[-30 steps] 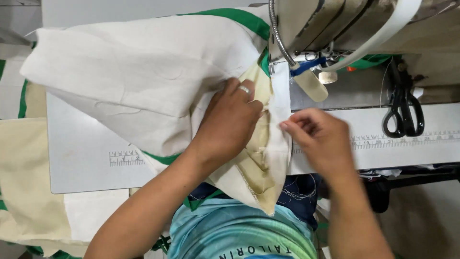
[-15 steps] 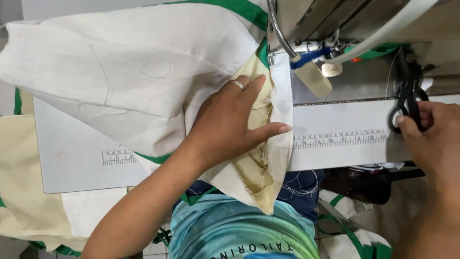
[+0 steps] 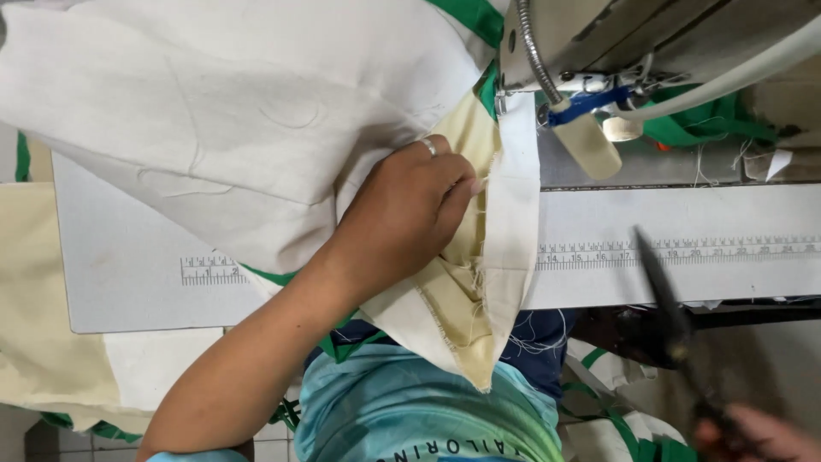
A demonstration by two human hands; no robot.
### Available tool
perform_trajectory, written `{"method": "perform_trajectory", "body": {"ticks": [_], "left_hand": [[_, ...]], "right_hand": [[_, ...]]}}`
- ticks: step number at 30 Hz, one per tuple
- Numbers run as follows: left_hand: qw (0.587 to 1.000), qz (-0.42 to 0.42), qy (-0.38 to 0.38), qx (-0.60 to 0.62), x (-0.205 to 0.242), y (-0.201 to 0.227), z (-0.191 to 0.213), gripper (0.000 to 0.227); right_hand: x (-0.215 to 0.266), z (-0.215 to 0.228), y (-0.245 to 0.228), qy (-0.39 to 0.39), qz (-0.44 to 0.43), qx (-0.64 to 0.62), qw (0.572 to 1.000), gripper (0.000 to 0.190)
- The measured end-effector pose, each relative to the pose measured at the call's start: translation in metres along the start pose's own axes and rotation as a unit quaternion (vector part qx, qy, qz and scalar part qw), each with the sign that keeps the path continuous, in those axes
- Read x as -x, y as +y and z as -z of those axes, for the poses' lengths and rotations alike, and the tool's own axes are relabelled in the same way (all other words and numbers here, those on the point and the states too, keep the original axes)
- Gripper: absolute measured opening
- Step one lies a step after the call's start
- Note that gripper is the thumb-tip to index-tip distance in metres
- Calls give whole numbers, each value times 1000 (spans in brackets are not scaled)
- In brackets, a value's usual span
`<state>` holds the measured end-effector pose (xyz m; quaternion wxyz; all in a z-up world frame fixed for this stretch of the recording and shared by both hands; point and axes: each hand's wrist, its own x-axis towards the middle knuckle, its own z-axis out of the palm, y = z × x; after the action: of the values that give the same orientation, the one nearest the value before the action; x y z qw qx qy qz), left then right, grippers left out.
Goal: Sewing green fabric straps onto a white tote bag using an industrial sewing machine
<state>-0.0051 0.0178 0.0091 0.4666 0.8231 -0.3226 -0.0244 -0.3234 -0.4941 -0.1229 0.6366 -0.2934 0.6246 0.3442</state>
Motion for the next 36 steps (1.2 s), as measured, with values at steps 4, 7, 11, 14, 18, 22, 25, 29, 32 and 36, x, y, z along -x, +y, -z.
{"method": "perform_trajectory", "body": {"ticks": [4,7,11,14,18,22,25,29,32,36], "left_hand": [[1000,5,0,-6,-4,2,-8,16],[1000,8,10,-25,-2,2,-9,18],[999,-5,-5,-38,0,1,-7,22],[998,-1,-9,-59,3,1,-8,22],[998,-17,-20,-49,10,6,-1,26],[992,-42,-110,-49,22,27,5,22],[969,-56,-154,-183,45,29,-10,38],[971,-111,-94,-188,61,25,-19,22],[969,-124,-84,-198,68,30,-16,17],[988,-109,-47,-99,64,41,-2,10]], "right_hand": [[81,-210,77,-14,140,267,953,41],[105,-278,78,-220,219,326,893,73],[105,-314,76,-229,350,290,861,75],[101,-316,74,-210,490,331,778,48],[113,-302,79,-128,461,339,810,46],[121,-282,81,-235,416,315,820,66],[81,-227,100,-284,261,256,887,58],[32,-183,131,-279,142,218,924,46],[24,-181,142,-239,135,215,937,52],[18,-169,154,-246,159,132,947,19]]}}
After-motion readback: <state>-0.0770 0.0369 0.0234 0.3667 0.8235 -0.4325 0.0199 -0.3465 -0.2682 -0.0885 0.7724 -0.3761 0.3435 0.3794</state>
